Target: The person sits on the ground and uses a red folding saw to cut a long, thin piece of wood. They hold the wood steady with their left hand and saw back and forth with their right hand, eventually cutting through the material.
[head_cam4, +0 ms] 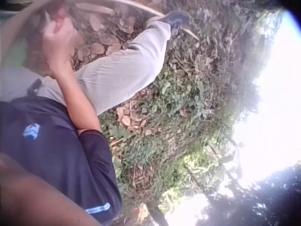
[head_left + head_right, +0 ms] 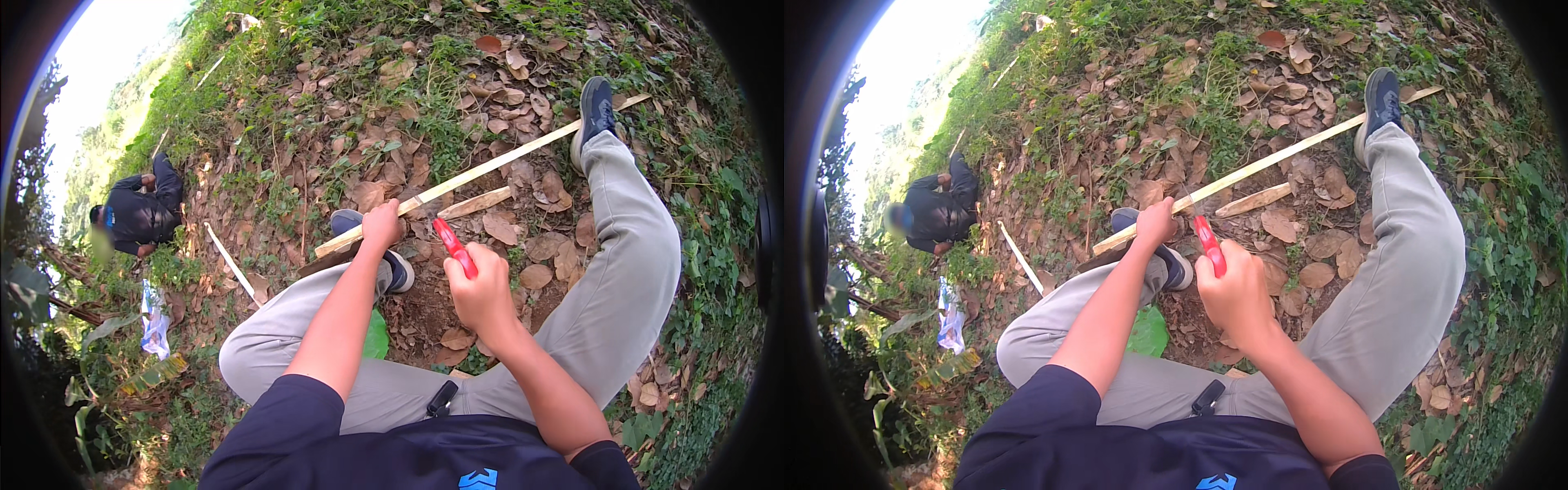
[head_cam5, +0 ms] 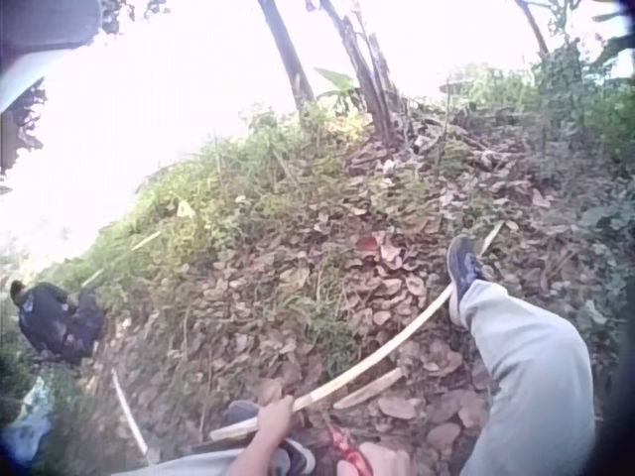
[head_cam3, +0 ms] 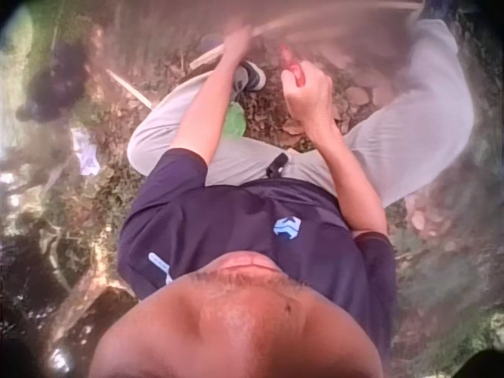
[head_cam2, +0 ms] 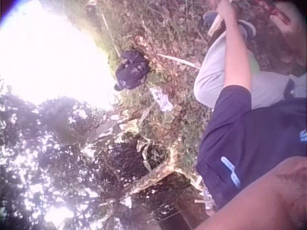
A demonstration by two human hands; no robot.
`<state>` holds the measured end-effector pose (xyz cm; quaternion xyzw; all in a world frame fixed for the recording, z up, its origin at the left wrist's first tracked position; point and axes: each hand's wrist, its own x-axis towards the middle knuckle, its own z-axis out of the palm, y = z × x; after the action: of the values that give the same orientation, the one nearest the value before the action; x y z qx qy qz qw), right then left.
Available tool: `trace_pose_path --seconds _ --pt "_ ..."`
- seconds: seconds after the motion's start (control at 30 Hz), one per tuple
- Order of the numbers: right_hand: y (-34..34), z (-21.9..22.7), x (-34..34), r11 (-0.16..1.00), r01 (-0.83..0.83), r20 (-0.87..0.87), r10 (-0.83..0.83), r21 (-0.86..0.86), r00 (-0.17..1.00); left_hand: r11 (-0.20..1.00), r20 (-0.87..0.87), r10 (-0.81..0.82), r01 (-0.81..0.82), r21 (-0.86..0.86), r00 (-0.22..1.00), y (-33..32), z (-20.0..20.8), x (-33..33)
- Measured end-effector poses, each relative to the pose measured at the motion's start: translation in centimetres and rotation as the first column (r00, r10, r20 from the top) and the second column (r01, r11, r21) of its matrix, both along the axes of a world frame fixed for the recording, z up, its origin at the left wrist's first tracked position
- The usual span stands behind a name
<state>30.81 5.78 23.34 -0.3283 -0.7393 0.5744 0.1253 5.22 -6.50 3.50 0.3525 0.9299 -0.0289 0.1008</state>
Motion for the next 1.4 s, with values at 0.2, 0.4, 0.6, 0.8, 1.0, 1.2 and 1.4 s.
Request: trace_pose_path --seconds 0.2,0.4,0.6,0.8,1.0,1.2,1.4 --pt "-1.4 -3.6 -2.9 0.999 -0.017 0.009 0.017 -0.04 1.0 0.999 0.047 0.021 -0.019 -0.038 0.999 -0.6 -0.1 -0.1" --pt "0.1 0.7 1.2 0.999 -0.051 0.014 0.052 -0.009 0.999 0.999 0.024 -0.015 0.015 -0.033 1.0 0.0 -0.1 -0.1" --pt "1.4 -5.2 -3.1 0.99 0.048 -0.061 -0.057 -0.134 0.997 0.996 0.074 -0.004 0.011 -0.094 0.997 -0.3 -0.1 -0.4" --pt "0.9 0.3 1.3 0.994 -0.084 -0.022 0.083 -0.068 0.996 0.997 -0.014 -0.022 0.021 -0.072 1.0 -0.3 -0.2 0.2" --pt "3.3 -8.3 -3.2 0.954 0.108 -0.138 -0.151 -0.278 0.979 0.991 0.071 0.01 -0.001 -0.132 0.997 0.5 0.5 -0.5" --pt "0.2 0.9 0.3 0.994 -0.106 0.018 0.107 -0.026 0.994 0.999 -0.156 0.007 0.001 0.052 0.988 -0.2 -0.8 2.6" --pt "2.2 0.2 -1.0 0.996 -0.079 -0.05 0.077 -0.039 0.996 0.996 -0.139 0.012 0.0 0.085 0.99 -0.8 -0.7 2.3"
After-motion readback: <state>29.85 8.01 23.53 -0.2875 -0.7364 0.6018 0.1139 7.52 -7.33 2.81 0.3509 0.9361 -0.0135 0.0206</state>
